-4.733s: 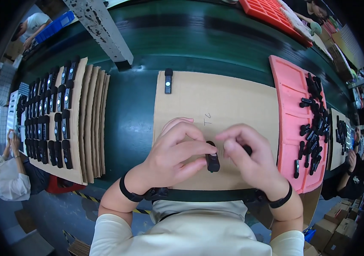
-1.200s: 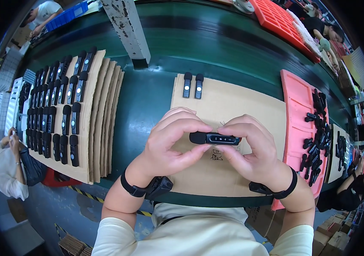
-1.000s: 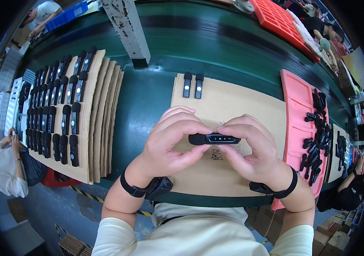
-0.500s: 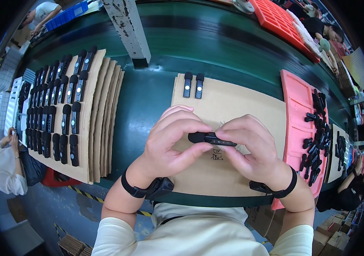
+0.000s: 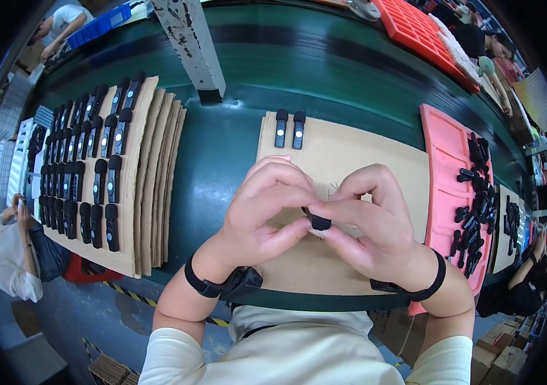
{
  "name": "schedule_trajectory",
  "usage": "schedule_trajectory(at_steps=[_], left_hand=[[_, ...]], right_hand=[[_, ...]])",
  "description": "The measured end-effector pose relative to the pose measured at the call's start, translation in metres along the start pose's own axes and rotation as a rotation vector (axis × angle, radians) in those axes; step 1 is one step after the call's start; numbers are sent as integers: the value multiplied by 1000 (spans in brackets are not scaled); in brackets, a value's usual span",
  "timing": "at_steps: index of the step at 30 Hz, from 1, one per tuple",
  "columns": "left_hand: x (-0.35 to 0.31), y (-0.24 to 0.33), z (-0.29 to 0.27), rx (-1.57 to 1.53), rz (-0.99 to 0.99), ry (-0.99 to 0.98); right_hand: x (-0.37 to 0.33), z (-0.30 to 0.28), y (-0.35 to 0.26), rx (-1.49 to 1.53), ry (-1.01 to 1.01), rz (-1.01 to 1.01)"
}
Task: Assembling small black electronic components onto a cardboard jig at a manual assembly station.
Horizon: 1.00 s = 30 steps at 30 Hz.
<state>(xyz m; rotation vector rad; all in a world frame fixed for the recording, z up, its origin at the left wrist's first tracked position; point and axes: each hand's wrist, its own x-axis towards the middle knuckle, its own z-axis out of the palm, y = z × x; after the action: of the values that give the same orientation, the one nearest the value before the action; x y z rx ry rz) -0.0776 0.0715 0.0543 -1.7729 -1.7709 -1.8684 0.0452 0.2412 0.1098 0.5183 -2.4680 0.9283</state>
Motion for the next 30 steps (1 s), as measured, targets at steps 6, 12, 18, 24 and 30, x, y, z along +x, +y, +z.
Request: schedule_trajectory(at_steps=[6,12,18,24,30], left_hand=[[-7,2,2,-288,-171,72],[-7,5,8,-428,-228,163],[-5,-1,3,-95,-149,104],[-3,-1,3,-7,-54,71],[-4,-7,5,6,-56,82]], right_hand=[[4,2,8,438,29,307],[-7,9,14,527,27,449],[-6,6,16,273,128,242],[-9,-1,13,329,-6,379],[-3,3,16,711,31,627]])
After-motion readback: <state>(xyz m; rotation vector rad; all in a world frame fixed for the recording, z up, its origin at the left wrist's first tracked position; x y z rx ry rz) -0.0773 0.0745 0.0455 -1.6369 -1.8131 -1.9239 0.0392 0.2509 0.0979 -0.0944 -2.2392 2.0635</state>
